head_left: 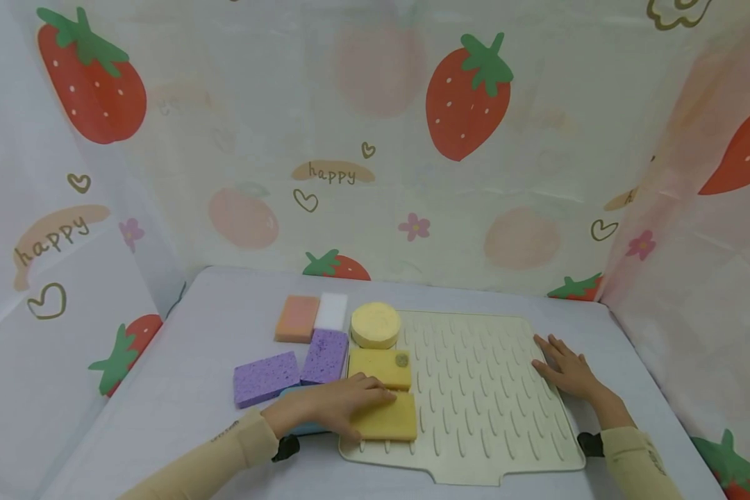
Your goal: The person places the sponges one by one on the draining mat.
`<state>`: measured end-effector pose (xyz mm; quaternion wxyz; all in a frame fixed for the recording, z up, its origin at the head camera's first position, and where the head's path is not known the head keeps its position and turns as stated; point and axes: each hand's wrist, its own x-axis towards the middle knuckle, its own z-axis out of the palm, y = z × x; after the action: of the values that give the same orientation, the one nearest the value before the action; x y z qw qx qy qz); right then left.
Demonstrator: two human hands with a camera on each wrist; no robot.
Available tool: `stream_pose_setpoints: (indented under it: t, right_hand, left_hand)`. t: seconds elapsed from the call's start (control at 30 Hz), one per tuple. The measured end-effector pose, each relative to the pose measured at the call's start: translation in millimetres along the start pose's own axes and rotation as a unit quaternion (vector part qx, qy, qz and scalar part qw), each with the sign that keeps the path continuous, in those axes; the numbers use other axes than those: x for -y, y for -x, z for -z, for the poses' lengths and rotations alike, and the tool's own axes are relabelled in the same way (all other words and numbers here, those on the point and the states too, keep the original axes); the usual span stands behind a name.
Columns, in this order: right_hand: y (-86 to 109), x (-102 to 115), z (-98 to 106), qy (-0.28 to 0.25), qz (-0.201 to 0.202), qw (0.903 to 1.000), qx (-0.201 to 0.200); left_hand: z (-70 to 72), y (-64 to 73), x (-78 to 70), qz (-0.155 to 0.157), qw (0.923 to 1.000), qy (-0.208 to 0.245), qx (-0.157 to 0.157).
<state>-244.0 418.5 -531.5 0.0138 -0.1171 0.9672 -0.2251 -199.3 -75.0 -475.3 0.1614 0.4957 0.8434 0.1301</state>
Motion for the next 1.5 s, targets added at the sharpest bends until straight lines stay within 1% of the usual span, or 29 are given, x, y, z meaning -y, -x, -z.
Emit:
stream_pose_setpoints:
  t: [0.2,0.43,0.67,0.87,1.03,1.17,1.23,1.37,1.43,1.5]
  right_hand:
    - [-0.7,1,0,0.004,0.0,1.0,0.002]
    - [-1.2,-1,-2,0.001,0.002,1.0,0.001]
    - [-1.6,-3,-1,0.003,0.0,1.0,0.002]
    - [-1.3,-1,0,0.0,-0.002,1.0,0.003]
    - [-0.9,-1,1,0.002,-0.004,1.0,0.005]
    - [-1.1,0,1,0.004,-0.004,1.0,0.004]
    - [-1.2,0,1,0.004,-0.003,1.0,0.004]
    - [-0.5,0,1,-0.001,0.0,1.0,0.002]
    - [0.2,0,1,-0.003,0.001,1.0,0.001]
    - [0.8,1,1,-0.005,0.001,1.0,0.002]
  left_hand:
    - [0.6,1.5,-0.8,0.002,1.0,0.0,-0.002]
    - [1.1,2.6,1.6,0.004,1.0,0.004,0.0]
    - [2.0,3.2,1.7,0.016,0.9998,0.008,0.009]
    - [3.1,6.4,5.1,0.021,0.9997,0.013,0.005]
    - [5.5,12.0,12.2,0.031,0.9987,0.04,-0.01]
    - [9.2,18.0,15.6,0.032,0.9974,0.06,-0.026]
    - [11.4,21.8,15.9,0.038,0.9965,0.068,-0.03]
    - [16.4,30.5,17.4,0.064,0.9938,0.082,-0.039]
    - [19.5,34.7,20.0,0.07,0.9926,0.084,-0.051]
    - [22.3,38.6,24.8,0.07,0.9918,0.082,-0.068]
